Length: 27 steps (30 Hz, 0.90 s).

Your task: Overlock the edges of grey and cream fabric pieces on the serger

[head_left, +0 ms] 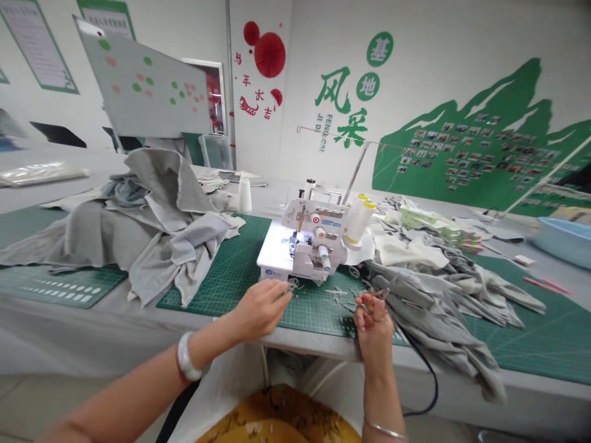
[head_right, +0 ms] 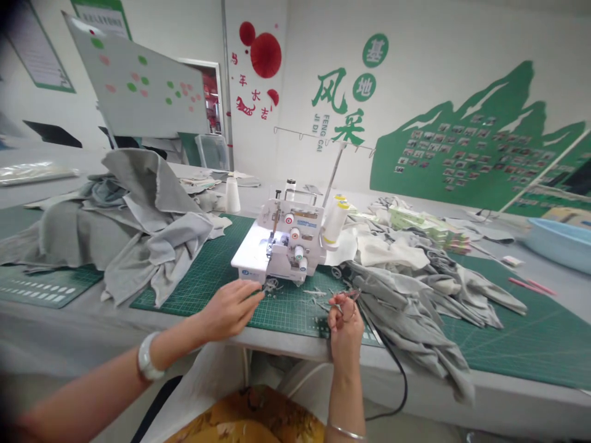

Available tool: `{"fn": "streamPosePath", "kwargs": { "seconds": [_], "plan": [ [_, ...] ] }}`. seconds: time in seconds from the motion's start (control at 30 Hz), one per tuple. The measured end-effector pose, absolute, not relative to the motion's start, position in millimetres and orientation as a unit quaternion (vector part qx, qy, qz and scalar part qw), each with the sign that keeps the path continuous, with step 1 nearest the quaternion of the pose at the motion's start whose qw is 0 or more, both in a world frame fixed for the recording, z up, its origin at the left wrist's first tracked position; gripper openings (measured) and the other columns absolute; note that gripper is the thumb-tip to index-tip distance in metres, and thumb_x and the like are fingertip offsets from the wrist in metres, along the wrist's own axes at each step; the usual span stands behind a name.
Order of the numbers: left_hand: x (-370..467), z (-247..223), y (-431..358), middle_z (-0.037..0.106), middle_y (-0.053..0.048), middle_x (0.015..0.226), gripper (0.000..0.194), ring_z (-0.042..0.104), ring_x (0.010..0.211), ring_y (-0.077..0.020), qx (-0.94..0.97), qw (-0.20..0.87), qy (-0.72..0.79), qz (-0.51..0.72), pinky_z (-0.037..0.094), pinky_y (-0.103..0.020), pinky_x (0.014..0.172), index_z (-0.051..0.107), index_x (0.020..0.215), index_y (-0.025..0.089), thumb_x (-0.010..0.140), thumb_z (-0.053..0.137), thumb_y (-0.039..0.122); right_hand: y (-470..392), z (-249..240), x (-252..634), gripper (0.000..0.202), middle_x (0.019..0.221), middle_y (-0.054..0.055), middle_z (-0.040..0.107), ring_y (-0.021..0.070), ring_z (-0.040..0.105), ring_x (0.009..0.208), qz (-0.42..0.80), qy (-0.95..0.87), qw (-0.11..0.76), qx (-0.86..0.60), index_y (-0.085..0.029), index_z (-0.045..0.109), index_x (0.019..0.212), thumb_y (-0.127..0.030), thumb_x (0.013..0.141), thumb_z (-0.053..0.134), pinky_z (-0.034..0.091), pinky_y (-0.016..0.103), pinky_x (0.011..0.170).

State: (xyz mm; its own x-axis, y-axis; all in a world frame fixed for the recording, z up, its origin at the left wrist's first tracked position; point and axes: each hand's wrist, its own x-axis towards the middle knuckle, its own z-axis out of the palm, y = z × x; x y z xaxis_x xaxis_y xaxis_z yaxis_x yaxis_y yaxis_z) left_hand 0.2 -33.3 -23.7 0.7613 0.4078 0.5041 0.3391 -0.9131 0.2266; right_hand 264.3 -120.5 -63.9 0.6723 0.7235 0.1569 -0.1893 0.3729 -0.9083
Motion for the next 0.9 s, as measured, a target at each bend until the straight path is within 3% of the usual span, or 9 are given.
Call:
{"fn": "streamPosePath", "kwargs": {
  "seconds": [0.13, 0.3, 0.5, 0.6, 0.67, 0.77, 0.9],
  "plan": [
    [32.8, -41.6, -44.6, 0.052, -0.018, 0.136, 0.037, 0.048, 0.126, -0.0304, 0.919, 0.095, 0.273, 0.269, 0.040, -0.048, 0.106, 0.056, 0.125, 0.017, 0.089, 0.052, 0.026, -123.8, -64.7, 266.0, 0.037, 0.077, -0.002, 0.058, 0.0025, 0.028, 0.041, 0.302, -0.257, 0.799, -0.453, -0.020, 0.060, 0.081, -0.056, 0.076, 0.066, 0.021, 0.020, 0.036],
    [55.9, -58.7, -41.6, 0.049, -0.022, 0.138, 0.044, 0.044, 0.131, -0.0325, 0.896, 0.158, 0.353, 0.217, 0.035, -0.050, 0.110, 0.054, 0.127, 0.009, 0.087, 0.057, 0.025, -126.1, -65.6, 269.0, 0.031, 0.074, -0.002, 0.061, 0.0015, 0.024, 0.037, 0.345, -0.240, 0.803, -0.422, -0.020, 0.060, 0.080, -0.049, 0.075, 0.070, 0.014, 0.018, 0.033],
    [99.5, -54.6, -53.2, 0.052, -0.016, 0.137, 0.051, 0.045, 0.128, -0.0301, 0.863, 0.287, 0.300, 0.287, 0.035, -0.046, 0.110, 0.059, 0.126, 0.012, 0.077, 0.068, 0.023, -122.9, -60.1, 264.5, 0.036, 0.068, -0.003, 0.060, -0.0020, 0.020, 0.033, 0.442, -0.237, 0.782, -0.370, -0.018, 0.066, 0.075, -0.053, 0.070, 0.074, 0.017, 0.014, 0.030],
    [124.8, -49.6, -53.2, 0.064, -0.011, 0.122, 0.040, 0.058, 0.107, -0.0260, 0.796, 0.403, 0.293, 0.344, 0.046, -0.039, 0.095, 0.068, 0.113, 0.016, 0.073, 0.066, 0.016, -117.0, -56.4, 253.6, 0.034, 0.067, -0.003, 0.059, -0.0024, 0.022, 0.034, 0.484, -0.242, 0.769, -0.341, -0.018, 0.068, 0.073, -0.051, 0.069, 0.076, 0.020, 0.012, 0.030],
    [134.6, -50.0, -49.3, 0.073, -0.008, 0.096, 0.027, 0.063, 0.080, -0.0200, 0.747, 0.504, 0.284, 0.327, 0.050, -0.031, 0.075, 0.074, 0.096, 0.013, 0.073, 0.061, 0.013, -113.4, -54.6, 248.1, 0.033, 0.067, -0.003, 0.059, -0.0025, 0.023, 0.034, 0.507, -0.246, 0.760, -0.323, -0.018, 0.069, 0.073, -0.050, 0.071, 0.075, 0.022, 0.011, 0.030],
    [132.8, -55.1, -42.1, 0.064, -0.003, 0.057, 0.020, 0.053, 0.053, -0.0129, 0.706, 0.561, 0.299, 0.312, 0.041, -0.023, 0.053, 0.075, 0.077, 0.008, 0.076, 0.058, 0.019, -111.1, -53.3, 249.0, 0.032, 0.069, -0.003, 0.061, -0.0033, 0.024, 0.034, 0.528, -0.249, 0.755, -0.297, -0.018, 0.070, 0.076, -0.050, 0.070, 0.076, 0.025, 0.009, 0.030],
    [108.5, -61.1, -34.5, 0.058, 0.000, 0.052, 0.025, 0.045, 0.048, -0.0094, 0.682, 0.550, 0.335, 0.345, 0.033, -0.021, 0.048, 0.075, 0.079, 0.008, 0.077, 0.058, 0.027, -113.0, -54.5, 264.4, 0.030, 0.071, -0.003, 0.063, -0.0034, 0.027, 0.033, 0.536, -0.245, 0.759, -0.277, -0.017, 0.071, 0.078, -0.047, 0.073, 0.076, 0.029, 0.009, 0.030]
  ]
}}
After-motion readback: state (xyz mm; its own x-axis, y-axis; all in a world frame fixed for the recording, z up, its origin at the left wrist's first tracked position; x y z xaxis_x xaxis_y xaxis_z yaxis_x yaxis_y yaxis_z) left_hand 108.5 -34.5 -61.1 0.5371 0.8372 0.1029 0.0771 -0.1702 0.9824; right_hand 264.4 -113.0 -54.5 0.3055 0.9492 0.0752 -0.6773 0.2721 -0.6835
